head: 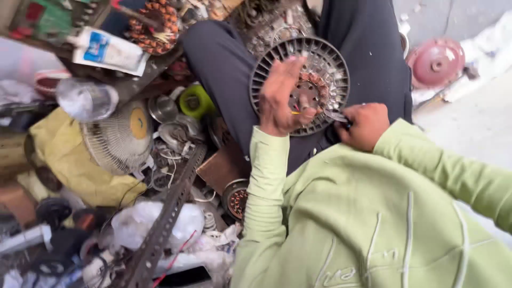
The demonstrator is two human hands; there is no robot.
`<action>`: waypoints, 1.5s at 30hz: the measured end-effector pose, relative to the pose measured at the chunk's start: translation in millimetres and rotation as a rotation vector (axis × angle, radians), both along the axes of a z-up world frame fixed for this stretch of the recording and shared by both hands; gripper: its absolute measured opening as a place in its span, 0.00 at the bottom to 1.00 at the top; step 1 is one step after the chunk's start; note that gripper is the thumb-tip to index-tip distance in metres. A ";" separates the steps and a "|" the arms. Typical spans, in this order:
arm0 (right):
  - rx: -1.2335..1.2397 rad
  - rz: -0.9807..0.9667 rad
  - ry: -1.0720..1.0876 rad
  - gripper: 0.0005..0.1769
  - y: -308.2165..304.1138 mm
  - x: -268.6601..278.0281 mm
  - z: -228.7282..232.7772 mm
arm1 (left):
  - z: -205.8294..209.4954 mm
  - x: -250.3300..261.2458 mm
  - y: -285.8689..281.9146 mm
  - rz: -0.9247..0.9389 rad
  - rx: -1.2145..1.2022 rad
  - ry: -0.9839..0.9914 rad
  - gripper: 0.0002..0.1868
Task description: Repairing a fan motor by manipulating its internal components with a tool.
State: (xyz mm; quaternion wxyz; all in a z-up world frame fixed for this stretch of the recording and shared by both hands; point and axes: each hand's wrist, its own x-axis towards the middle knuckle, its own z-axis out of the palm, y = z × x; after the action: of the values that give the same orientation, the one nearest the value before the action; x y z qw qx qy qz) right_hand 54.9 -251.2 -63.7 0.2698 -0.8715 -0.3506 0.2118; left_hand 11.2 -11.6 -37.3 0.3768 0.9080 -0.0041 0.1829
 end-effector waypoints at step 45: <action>-0.118 0.270 -0.085 0.08 30.8 61.4 109.0 | 38.4 6.2 2.2 0.012 -0.089 -0.069 0.58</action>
State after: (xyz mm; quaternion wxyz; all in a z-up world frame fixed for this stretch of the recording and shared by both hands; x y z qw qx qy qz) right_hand 116.3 -220.4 45.3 0.1720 -0.8389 -0.4626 0.2294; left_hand 17.4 -9.4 1.1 0.4153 0.8836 -0.0034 0.2161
